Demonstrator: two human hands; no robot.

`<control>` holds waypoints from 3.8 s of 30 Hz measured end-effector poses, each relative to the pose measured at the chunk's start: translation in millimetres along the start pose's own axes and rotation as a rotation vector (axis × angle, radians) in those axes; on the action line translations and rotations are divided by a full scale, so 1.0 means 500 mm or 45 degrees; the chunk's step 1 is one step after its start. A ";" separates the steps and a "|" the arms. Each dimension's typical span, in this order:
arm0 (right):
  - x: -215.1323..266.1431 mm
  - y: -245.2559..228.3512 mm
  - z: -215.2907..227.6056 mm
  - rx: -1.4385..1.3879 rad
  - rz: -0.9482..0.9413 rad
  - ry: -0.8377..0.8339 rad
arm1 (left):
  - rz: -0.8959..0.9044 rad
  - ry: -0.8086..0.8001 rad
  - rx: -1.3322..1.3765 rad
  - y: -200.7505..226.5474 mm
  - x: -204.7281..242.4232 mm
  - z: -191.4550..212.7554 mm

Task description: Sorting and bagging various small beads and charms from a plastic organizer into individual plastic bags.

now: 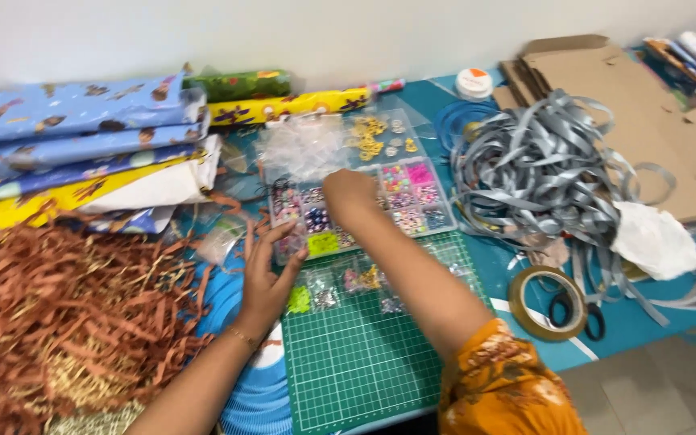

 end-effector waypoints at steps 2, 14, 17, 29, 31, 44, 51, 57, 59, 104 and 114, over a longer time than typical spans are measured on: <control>-0.015 -0.015 -0.009 -0.044 -0.087 -0.084 | 0.006 -0.007 -0.007 -0.013 0.005 -0.005; 0.081 -0.005 0.063 -0.319 -0.241 -0.207 | -0.006 0.010 -0.046 0.000 0.001 -0.006; 0.101 0.018 0.062 -0.349 -0.060 -0.069 | -0.035 0.014 -0.037 -0.004 0.002 -0.010; 0.124 0.061 0.070 -0.356 0.163 -0.003 | -0.026 0.018 0.021 0.003 0.000 -0.006; 0.114 0.075 0.064 -0.399 0.237 0.011 | -0.019 0.021 0.029 0.005 0.001 -0.005; 0.231 0.015 0.189 -1.072 0.694 -0.102 | -0.038 0.055 0.033 -0.012 0.005 -0.005; 0.253 -0.009 0.186 -0.878 0.774 0.031 | 0.015 0.082 0.079 -0.018 0.005 -0.006; 0.247 -0.014 0.166 -0.877 0.747 0.005 | 0.074 0.076 0.081 -0.028 0.009 -0.010; 0.247 -0.014 0.169 -0.882 0.739 0.002 | 0.089 0.078 0.088 -0.025 0.007 -0.008; 0.130 0.077 0.076 -0.241 0.273 0.050 | -0.073 0.217 0.073 -0.026 0.014 0.000; 0.153 0.098 0.124 -0.272 0.250 0.082 | -0.090 0.223 0.038 -0.020 0.013 -0.001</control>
Point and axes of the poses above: each hand's wrist, its own x-axis away from the middle knuckle, its own z-axis out of the back of the hand, y = z × x, the point moved 2 cm from there along -x, towards the middle knuckle, and after that the axes turned 14 degrees about -z, right-handed, at the moved point
